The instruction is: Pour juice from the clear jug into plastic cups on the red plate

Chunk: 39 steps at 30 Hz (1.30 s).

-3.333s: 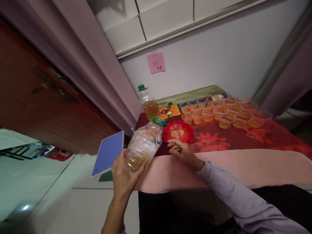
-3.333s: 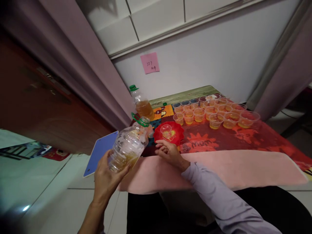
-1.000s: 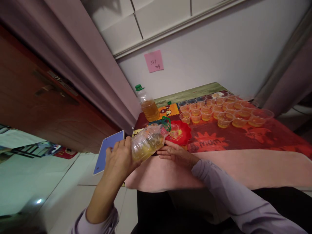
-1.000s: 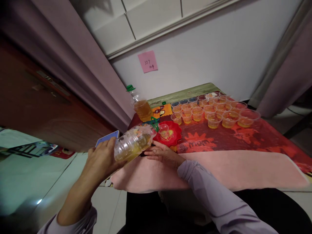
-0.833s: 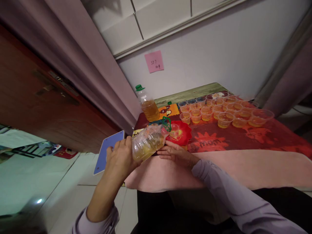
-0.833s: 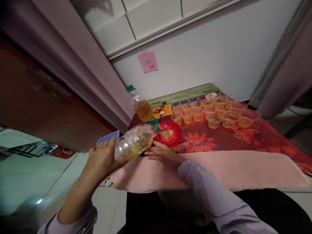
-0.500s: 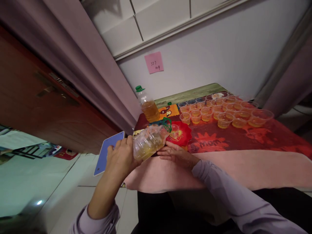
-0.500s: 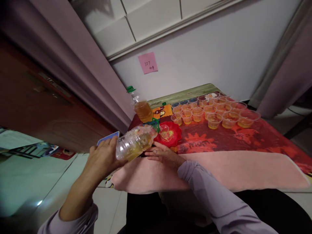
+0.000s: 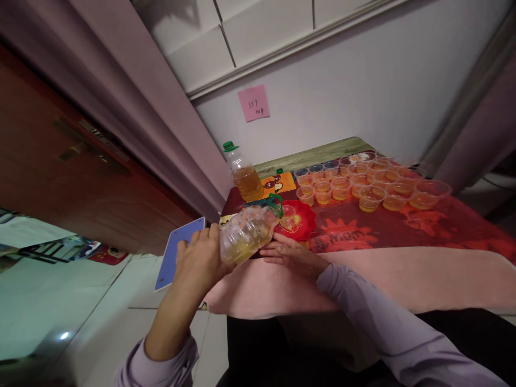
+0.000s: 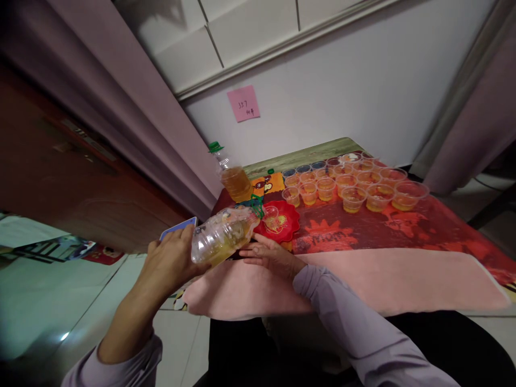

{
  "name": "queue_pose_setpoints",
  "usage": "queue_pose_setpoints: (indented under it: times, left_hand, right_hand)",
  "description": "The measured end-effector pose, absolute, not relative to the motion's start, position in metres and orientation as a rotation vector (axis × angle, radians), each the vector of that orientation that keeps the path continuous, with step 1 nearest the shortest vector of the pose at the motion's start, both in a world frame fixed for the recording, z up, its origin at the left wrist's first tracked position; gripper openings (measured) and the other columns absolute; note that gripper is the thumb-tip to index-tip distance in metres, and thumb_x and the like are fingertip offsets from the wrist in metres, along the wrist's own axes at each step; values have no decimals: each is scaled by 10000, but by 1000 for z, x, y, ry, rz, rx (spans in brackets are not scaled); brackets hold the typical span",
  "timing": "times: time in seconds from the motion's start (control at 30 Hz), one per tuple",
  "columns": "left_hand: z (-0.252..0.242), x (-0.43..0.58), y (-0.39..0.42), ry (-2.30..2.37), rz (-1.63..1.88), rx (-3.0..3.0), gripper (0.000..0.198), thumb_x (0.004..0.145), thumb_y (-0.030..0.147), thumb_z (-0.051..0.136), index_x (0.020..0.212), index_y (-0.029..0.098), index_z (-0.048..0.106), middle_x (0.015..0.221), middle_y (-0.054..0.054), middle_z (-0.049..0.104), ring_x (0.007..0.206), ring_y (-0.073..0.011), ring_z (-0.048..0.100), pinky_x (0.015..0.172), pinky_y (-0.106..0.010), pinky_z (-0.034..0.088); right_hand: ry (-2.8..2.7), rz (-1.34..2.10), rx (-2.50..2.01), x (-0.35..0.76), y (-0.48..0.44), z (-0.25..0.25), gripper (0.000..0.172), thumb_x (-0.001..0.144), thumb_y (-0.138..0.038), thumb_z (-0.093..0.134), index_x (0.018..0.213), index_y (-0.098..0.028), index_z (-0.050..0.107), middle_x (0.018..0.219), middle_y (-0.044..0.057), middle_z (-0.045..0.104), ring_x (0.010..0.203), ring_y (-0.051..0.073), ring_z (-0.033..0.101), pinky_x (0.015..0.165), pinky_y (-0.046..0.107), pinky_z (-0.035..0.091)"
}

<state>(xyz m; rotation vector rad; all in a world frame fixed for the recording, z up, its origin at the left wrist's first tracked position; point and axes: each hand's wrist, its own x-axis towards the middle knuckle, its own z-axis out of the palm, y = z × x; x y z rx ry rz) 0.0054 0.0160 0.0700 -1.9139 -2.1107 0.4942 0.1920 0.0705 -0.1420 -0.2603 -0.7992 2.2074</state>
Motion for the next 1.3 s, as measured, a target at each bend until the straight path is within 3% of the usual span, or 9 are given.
queue_pose_setpoints:
  times: [0.63,1.3]
  left_hand:
    - [79,13,17,-2159,556,-1910,707,896,486,743,1465,107,562,1434,-263,700,1363,-425,644,1072,-553,516]
    - [81,14,19,-2161,612,-1905,740,933,506,693,1531,101,530,1525,-271,649,1420,-421,615,1103,-566,512]
  right_hand:
    - [-839,2200,-251,193,72,-146,667,898,-394,908,1491,-253,637,1377,132,757,1336,267,713,1271,549,435]
    - [-809,2204,-263,192,72,-148,735,882,-400,927,1528,-253,609,1384,139,754,1358,300,689,1238,529,443]
